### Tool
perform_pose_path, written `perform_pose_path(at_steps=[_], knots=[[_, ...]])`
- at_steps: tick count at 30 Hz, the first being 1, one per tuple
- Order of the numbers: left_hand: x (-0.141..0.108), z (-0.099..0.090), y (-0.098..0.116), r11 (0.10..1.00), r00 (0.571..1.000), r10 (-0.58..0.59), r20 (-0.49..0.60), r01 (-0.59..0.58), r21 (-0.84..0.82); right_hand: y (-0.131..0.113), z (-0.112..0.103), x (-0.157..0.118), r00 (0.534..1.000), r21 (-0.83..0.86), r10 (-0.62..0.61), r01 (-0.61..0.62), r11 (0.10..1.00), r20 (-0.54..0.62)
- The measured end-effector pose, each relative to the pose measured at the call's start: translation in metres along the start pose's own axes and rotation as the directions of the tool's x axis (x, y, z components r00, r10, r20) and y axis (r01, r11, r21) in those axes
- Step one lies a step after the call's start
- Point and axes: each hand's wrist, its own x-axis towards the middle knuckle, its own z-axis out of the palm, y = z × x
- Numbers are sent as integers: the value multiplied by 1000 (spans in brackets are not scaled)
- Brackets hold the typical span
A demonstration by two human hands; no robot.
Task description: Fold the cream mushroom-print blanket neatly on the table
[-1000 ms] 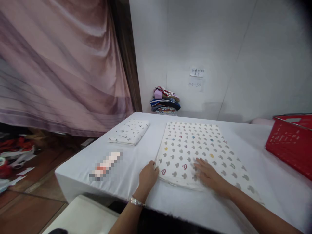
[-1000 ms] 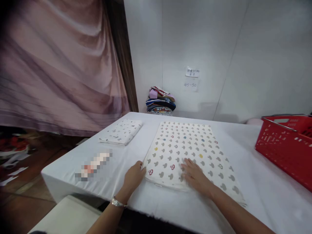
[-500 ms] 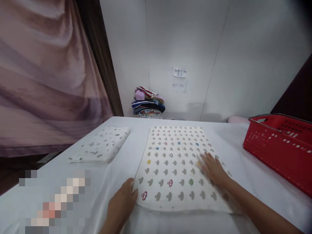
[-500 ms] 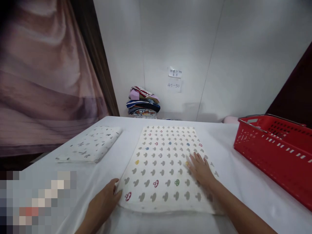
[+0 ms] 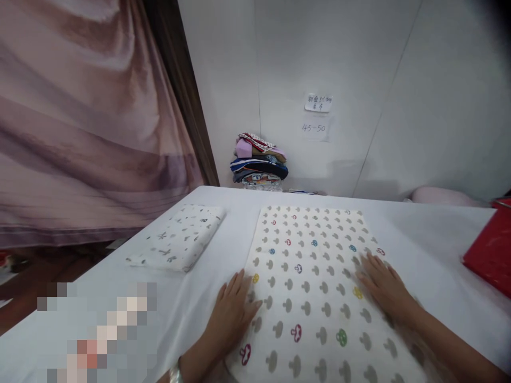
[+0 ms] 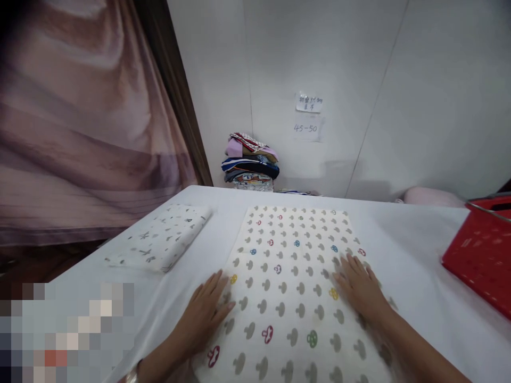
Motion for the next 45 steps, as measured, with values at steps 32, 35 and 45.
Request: perform_pose_path(at_steps=[32, 35, 45], knots=[[223, 15, 11, 984, 996, -42, -74, 28, -174, 15, -14, 144, 993, -27, 118, -117, 993, 7], [198, 3, 6, 957, 986, -111, -122, 73, -281, 14, -5, 55, 1000, -6, 6, -6, 1000, -19], [-7, -18, -4, 863, 949, -303, 94, 314, -395, -47, 17, -162, 935, 221, -336, 354, 909, -115]])
